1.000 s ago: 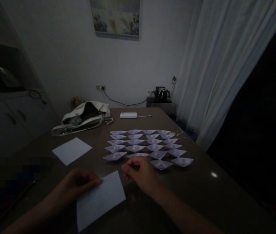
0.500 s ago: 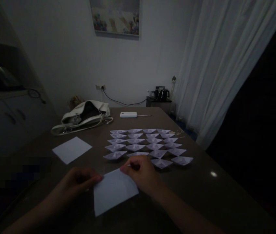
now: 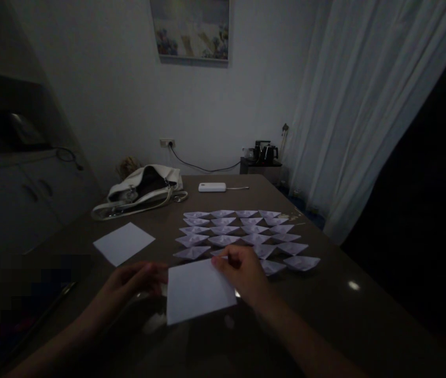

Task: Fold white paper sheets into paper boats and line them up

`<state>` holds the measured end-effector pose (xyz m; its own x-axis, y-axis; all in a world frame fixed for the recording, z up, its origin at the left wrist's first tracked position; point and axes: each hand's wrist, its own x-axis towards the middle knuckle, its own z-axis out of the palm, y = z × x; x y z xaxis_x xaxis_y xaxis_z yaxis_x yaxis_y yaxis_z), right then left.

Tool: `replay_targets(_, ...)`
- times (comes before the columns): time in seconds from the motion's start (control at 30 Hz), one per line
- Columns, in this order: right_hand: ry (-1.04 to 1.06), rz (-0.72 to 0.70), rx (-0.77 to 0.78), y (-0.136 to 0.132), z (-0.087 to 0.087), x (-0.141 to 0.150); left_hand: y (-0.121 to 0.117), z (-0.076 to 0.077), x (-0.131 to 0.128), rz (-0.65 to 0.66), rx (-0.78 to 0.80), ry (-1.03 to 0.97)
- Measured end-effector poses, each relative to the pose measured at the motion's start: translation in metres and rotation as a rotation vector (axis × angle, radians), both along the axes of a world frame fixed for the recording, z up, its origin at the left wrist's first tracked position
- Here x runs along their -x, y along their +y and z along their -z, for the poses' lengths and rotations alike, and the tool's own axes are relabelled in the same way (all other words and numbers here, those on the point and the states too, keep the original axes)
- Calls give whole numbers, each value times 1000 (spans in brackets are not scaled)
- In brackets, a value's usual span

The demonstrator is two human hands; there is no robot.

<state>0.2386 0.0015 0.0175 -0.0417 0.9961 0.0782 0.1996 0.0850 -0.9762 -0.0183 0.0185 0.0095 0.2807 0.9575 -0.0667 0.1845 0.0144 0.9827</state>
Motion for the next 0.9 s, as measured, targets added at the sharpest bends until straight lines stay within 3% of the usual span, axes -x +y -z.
replay_targets(0.23, -59, -64, -57, -13, 14, 27, -24, 7, -22, 46, 39, 165)
replay_targets(0.4, -6, -18, -109, -16, 16, 30, -19, 8, -21, 21, 38, 71)
replay_targets(0.53, 219, -312, -48, -27, 11, 32, -17, 10, -21, 12, 67, -18)
replay_targets(0.63, 7, -423, -144, -32, 7, 30, -17, 12, -21, 50, 111, -63)
replay_targets(0.73, -168, -399, -213, -31, 7, 31, -19, 14, -22, 109, 108, -58)
replay_targets(0.9, -171, -201, -142, -25, 18, 39, -27, 15, -25, 268, 117, -47)
